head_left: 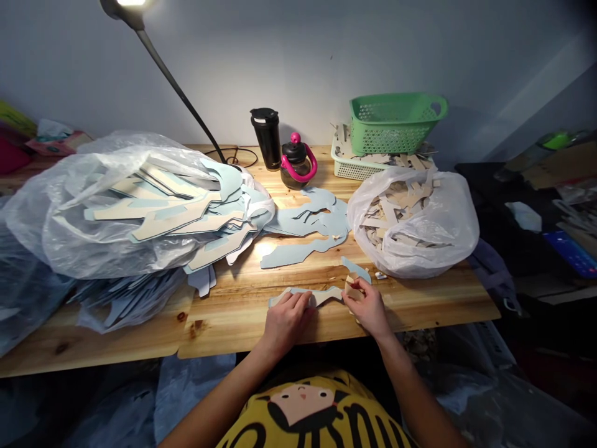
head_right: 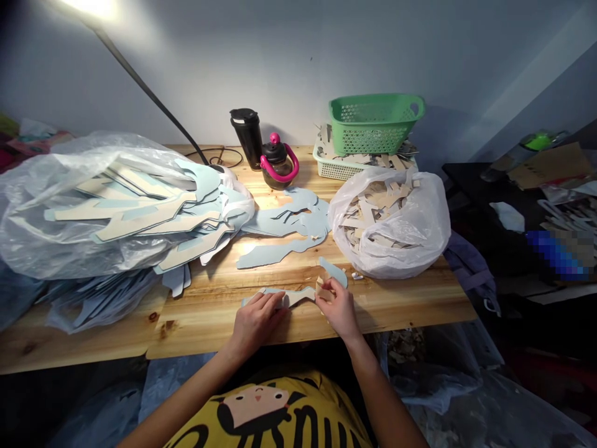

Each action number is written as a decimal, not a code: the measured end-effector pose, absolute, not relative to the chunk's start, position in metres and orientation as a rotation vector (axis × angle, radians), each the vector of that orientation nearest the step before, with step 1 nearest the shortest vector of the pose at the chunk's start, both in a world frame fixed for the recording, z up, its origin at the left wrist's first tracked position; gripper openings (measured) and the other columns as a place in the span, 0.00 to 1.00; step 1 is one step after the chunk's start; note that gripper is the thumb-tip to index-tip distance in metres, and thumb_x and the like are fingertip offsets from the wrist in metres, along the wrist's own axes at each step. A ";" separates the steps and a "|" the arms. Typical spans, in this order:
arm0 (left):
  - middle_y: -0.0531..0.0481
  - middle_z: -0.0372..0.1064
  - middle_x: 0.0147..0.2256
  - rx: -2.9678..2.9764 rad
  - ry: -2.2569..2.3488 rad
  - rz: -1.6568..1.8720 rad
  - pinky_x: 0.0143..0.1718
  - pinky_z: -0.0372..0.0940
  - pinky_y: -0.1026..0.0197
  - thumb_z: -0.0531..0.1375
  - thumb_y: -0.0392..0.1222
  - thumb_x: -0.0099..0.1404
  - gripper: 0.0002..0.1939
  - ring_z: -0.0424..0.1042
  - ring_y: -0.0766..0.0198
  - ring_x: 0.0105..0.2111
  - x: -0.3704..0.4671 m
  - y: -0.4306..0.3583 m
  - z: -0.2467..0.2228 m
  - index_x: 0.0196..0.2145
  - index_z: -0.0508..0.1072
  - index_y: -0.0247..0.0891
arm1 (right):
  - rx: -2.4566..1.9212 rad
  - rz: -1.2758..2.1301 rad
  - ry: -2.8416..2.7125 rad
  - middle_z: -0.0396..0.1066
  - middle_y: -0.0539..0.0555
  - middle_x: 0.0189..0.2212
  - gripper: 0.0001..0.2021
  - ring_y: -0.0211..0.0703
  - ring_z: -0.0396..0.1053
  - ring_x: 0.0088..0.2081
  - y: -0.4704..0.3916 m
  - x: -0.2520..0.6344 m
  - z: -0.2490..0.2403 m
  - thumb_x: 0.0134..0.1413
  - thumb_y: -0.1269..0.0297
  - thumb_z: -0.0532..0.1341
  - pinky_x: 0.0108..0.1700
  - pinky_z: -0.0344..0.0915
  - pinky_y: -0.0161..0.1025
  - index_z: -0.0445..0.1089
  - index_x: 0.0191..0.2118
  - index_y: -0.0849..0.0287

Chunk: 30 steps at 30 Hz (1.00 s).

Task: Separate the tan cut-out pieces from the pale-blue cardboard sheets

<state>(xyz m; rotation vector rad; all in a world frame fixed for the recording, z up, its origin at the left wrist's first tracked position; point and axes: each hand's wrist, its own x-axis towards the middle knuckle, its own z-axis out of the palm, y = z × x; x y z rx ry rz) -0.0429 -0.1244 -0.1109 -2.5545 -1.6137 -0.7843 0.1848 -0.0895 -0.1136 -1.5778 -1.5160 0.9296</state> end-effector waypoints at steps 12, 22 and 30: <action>0.52 0.72 0.41 -2.634 -1.532 -0.922 0.36 0.65 0.62 0.56 0.37 0.69 0.05 0.68 0.64 0.37 -0.047 -0.129 -0.107 0.38 0.72 0.39 | -1.561 0.627 -1.763 0.71 0.50 0.32 0.04 0.38 0.69 0.36 -0.093 0.178 -0.117 0.46 0.71 0.59 0.38 0.61 0.31 0.70 0.31 0.60; 0.40 0.69 0.48 -2.663 -1.440 -0.868 0.48 0.70 0.58 0.52 0.33 0.70 0.14 0.68 0.57 0.49 -0.049 -0.146 -0.109 0.50 0.69 0.29 | -1.559 0.626 -1.806 0.71 0.51 0.33 0.08 0.37 0.69 0.35 -0.094 0.178 -0.117 0.46 0.73 0.59 0.38 0.61 0.31 0.74 0.33 0.59; 0.40 0.65 0.55 -2.611 -1.560 -0.707 0.56 0.65 0.45 0.52 0.34 0.70 0.16 0.65 0.51 0.56 -0.064 -0.155 -0.109 0.53 0.69 0.36 | -1.685 0.512 -2.025 0.70 0.52 0.36 0.12 0.40 0.68 0.36 -0.098 0.182 -0.108 0.49 0.73 0.56 0.38 0.60 0.33 0.73 0.37 0.56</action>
